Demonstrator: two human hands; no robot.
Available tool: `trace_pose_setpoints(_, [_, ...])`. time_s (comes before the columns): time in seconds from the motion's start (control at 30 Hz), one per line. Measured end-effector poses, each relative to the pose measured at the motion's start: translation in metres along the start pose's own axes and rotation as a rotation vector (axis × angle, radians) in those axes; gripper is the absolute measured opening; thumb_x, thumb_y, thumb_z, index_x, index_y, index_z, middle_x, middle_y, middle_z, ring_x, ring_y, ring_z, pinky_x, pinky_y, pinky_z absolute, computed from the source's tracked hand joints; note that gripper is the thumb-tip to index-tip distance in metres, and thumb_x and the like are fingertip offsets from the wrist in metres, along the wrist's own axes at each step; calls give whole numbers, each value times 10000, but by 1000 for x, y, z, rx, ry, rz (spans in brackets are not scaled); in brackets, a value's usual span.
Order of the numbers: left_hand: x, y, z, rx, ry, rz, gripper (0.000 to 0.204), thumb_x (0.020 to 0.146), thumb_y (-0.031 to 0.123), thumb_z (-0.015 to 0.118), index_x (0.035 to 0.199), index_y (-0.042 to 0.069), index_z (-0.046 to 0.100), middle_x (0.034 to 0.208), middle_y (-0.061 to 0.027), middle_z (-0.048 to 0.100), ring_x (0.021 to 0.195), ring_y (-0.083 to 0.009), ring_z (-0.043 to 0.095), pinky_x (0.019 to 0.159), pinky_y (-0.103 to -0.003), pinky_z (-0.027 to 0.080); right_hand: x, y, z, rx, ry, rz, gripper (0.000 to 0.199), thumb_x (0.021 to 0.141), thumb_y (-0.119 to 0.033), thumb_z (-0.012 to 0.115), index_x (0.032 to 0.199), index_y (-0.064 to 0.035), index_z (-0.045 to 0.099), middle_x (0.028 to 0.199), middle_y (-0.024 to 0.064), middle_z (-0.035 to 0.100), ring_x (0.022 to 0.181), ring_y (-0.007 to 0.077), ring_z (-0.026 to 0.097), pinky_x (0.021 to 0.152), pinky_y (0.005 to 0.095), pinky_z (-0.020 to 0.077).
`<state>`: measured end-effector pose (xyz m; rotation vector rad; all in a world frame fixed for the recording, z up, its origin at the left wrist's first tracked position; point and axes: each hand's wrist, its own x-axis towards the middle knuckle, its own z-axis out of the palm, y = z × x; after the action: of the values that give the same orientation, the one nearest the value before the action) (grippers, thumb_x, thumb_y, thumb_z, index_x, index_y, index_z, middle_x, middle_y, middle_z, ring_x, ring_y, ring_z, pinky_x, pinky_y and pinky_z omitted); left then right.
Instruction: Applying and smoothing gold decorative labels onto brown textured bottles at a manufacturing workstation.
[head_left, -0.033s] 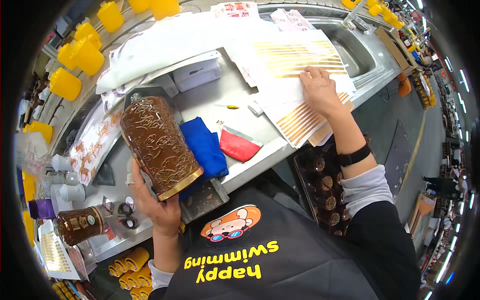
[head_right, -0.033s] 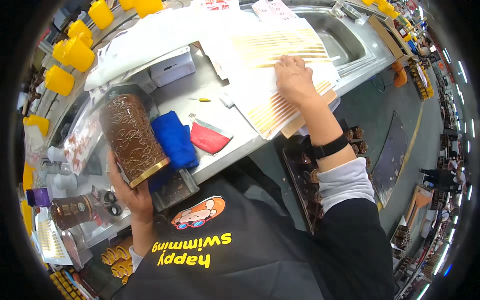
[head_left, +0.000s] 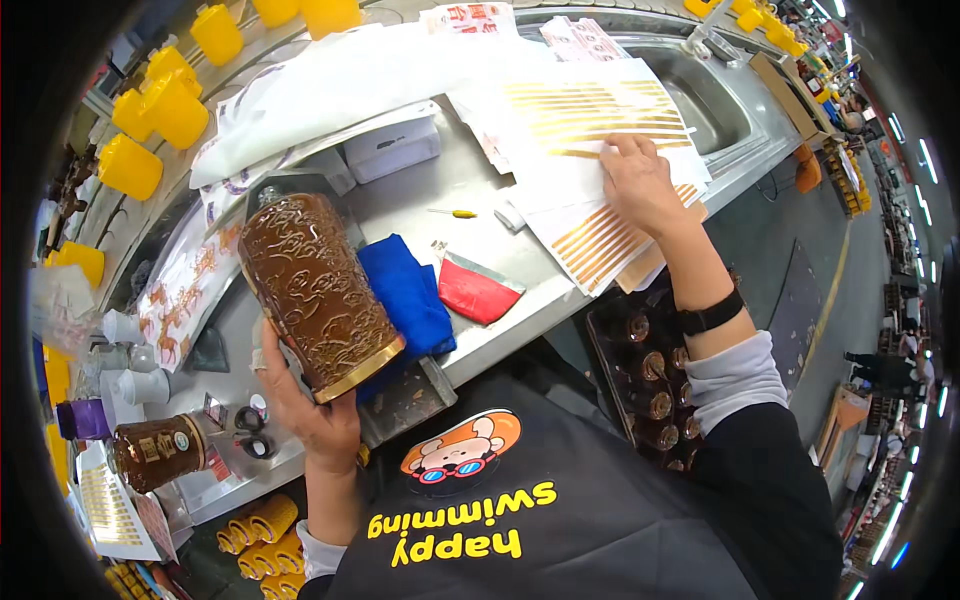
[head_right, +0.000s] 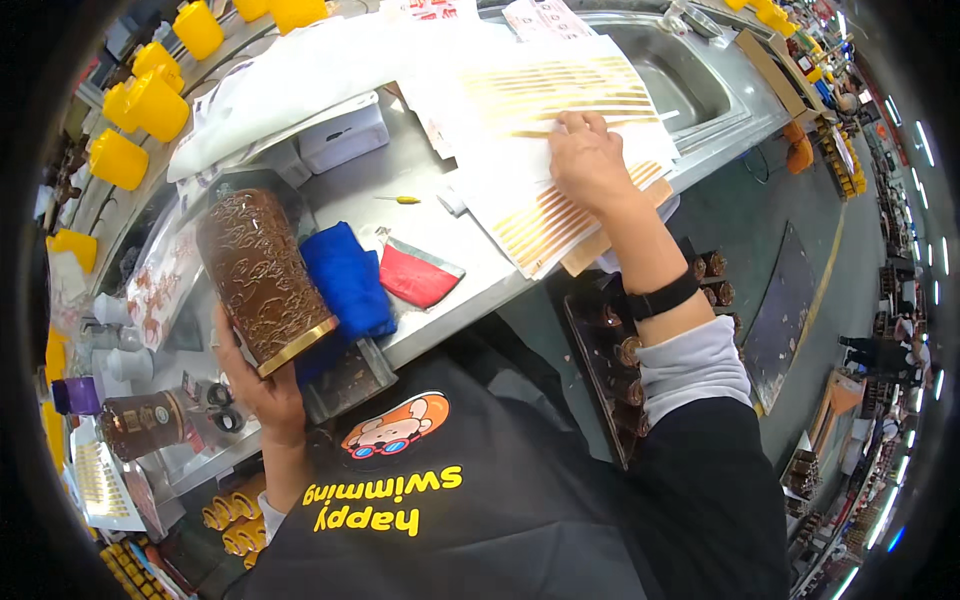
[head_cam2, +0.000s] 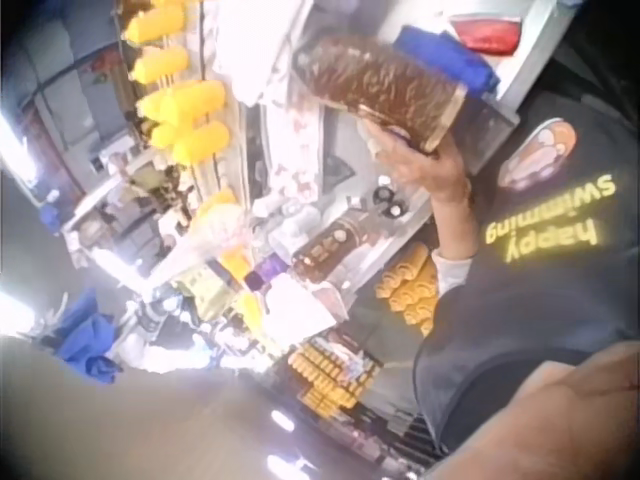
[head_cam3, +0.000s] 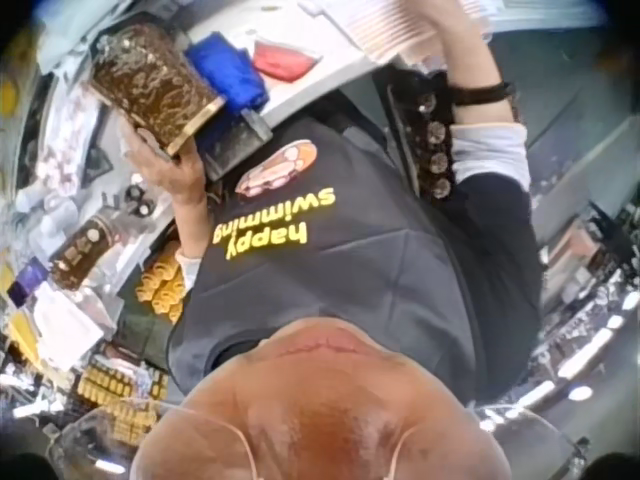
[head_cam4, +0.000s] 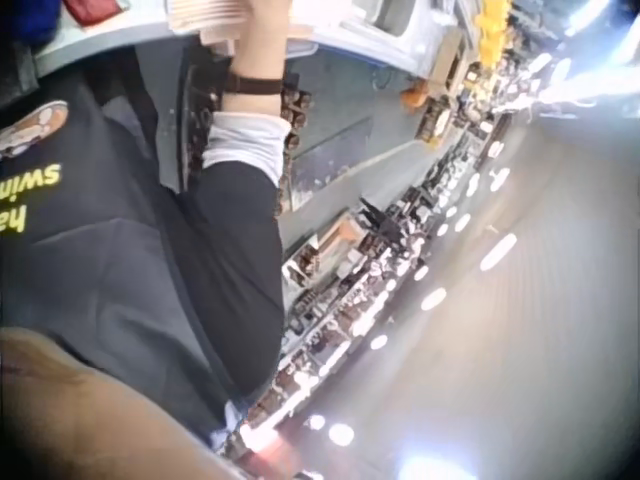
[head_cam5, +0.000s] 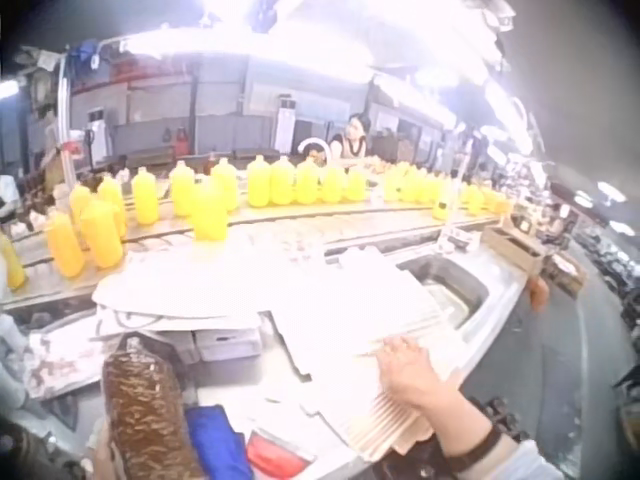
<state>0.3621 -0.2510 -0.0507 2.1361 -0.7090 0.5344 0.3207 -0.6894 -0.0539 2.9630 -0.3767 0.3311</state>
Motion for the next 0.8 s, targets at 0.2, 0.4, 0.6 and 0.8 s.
trace_pose_setpoints(0.2, [0,-2,3,3,19,8,851,916,519,614,1405,-131,364,1414,-259,472,1268,-392,486,1074,-443,344,7,21,4,288,148,-121,193,822,-118,615,997,-67,679,1172,124,618,1126,353,545,922,463,468])
trace_pose_setpoints(0.4, [-5,-4,1,15,13,-2,838,916,480,632,1430,-116,345,1418,-260,468,1283,-372,481,1080,-424,350,2,16,7,272,180,-213,155,830,-117,639,976,-72,667,1067,107,634,1032,336,581,883,454,473])
trace_pose_setpoints(0.6, [-9,-7,4,-41,-7,-8,840,881,405,686,1450,-99,329,1411,-259,463,1289,-385,472,1095,-431,346,-11,23,6,277,98,-67,283,843,-94,615,1125,-68,628,961,154,637,922,355,616,790,446,499])
trace_pose_setpoints(0.8, [-12,-8,0,10,-29,-30,904,854,421,696,1464,-101,281,1374,-276,454,1218,-420,478,1056,-466,353,-11,22,5,313,99,-101,92,850,-71,650,937,-41,639,887,128,610,878,351,596,746,457,478])
